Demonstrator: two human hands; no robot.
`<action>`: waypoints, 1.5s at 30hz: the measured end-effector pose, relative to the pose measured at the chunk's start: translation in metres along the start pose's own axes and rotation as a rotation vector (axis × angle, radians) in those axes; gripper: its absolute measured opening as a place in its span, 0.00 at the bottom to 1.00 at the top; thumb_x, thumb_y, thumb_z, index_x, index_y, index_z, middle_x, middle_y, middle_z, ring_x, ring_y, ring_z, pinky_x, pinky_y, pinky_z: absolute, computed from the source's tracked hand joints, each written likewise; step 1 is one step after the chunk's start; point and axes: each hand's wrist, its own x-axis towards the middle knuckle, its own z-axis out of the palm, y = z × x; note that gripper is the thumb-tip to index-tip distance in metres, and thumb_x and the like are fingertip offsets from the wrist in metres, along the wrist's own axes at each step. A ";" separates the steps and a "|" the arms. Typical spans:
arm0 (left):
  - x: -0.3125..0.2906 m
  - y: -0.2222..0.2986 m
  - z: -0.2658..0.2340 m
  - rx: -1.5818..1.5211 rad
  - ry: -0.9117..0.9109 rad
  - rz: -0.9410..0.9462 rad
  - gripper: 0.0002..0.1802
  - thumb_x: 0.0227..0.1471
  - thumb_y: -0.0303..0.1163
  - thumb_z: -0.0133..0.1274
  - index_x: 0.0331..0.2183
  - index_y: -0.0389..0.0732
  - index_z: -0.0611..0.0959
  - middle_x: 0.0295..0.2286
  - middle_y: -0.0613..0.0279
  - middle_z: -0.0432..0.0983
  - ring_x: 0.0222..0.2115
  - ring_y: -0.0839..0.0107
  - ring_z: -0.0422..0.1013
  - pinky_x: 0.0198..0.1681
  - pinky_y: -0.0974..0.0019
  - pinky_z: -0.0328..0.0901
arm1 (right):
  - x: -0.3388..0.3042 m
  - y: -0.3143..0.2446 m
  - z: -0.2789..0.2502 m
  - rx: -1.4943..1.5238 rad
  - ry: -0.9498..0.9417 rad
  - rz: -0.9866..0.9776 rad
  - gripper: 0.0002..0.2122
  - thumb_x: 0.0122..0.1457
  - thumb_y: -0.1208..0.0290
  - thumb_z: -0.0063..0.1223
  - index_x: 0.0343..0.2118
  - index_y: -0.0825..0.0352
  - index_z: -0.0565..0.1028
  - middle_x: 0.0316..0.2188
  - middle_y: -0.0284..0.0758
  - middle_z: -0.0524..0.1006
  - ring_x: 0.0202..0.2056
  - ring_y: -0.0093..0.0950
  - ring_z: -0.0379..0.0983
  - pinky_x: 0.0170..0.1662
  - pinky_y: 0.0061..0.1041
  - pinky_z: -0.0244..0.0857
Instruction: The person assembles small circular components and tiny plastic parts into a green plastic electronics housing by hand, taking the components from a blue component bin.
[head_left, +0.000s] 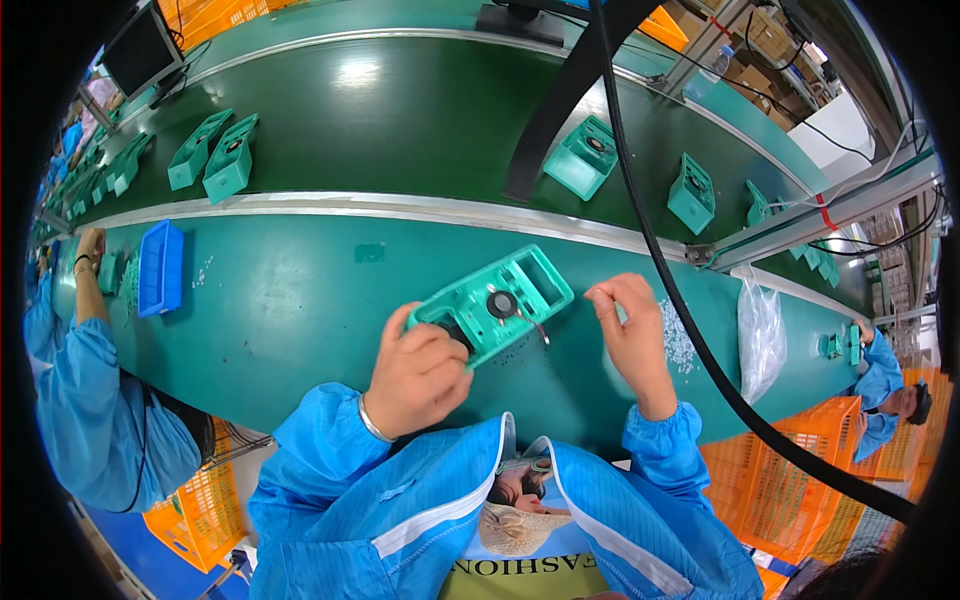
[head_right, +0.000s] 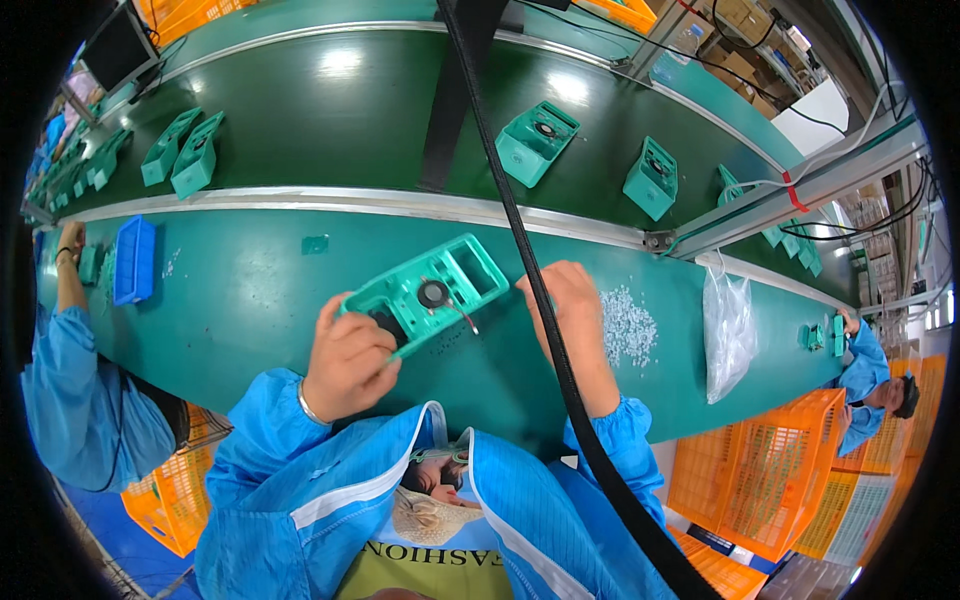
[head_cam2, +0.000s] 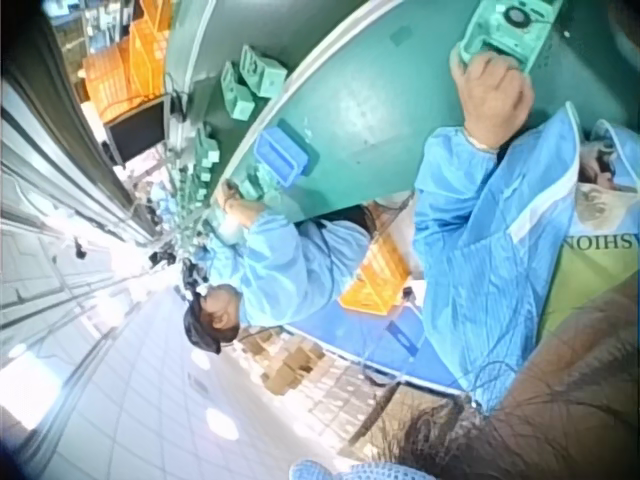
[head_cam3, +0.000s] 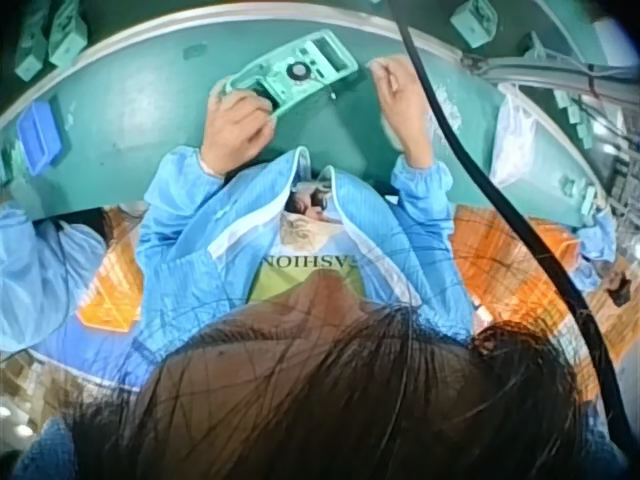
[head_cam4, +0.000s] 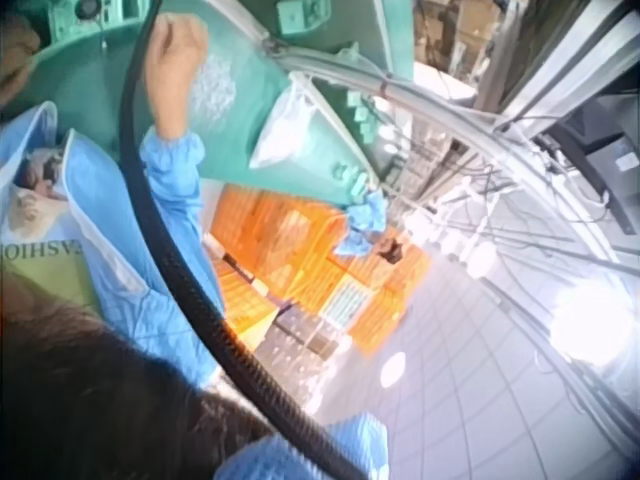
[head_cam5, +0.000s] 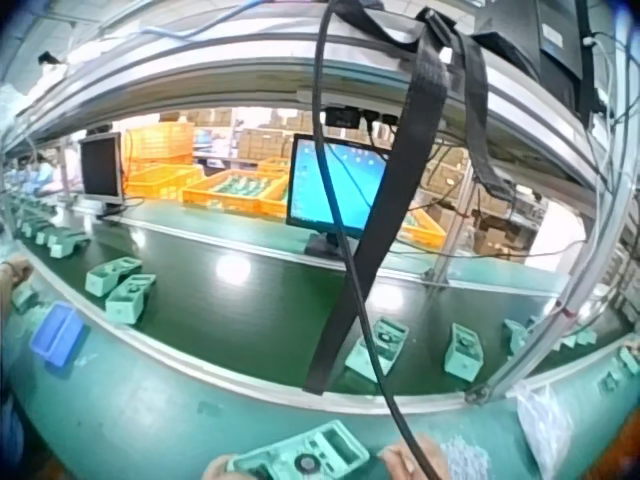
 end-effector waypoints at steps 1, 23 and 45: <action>-0.001 -0.003 -0.004 -0.003 0.059 -0.057 0.10 0.39 0.26 0.65 0.25 0.43 0.79 0.32 0.68 0.78 0.37 0.63 0.72 0.59 0.40 0.59 | -0.001 -0.001 -0.003 0.019 0.020 0.040 0.04 0.62 0.75 0.58 0.33 0.69 0.78 0.28 0.38 0.75 0.34 0.38 0.71 0.40 0.35 0.65; -0.005 -0.011 -0.019 0.031 0.087 -0.148 0.08 0.38 0.23 0.64 0.24 0.41 0.79 0.31 0.66 0.78 0.36 0.61 0.73 0.59 0.42 0.58 | -0.054 0.044 -0.059 -0.488 0.121 0.130 0.04 0.53 0.76 0.63 0.32 0.64 0.80 0.29 0.35 0.77 0.35 0.39 0.73 0.39 0.38 0.65; -0.010 -0.013 -0.024 0.004 0.000 -0.127 0.07 0.39 0.23 0.64 0.25 0.41 0.81 0.30 0.66 0.78 0.36 0.61 0.73 0.61 0.42 0.57 | -0.051 0.032 -0.029 -0.477 0.083 -0.007 0.03 0.49 0.77 0.64 0.27 0.63 0.81 0.28 0.32 0.75 0.35 0.35 0.72 0.41 0.36 0.63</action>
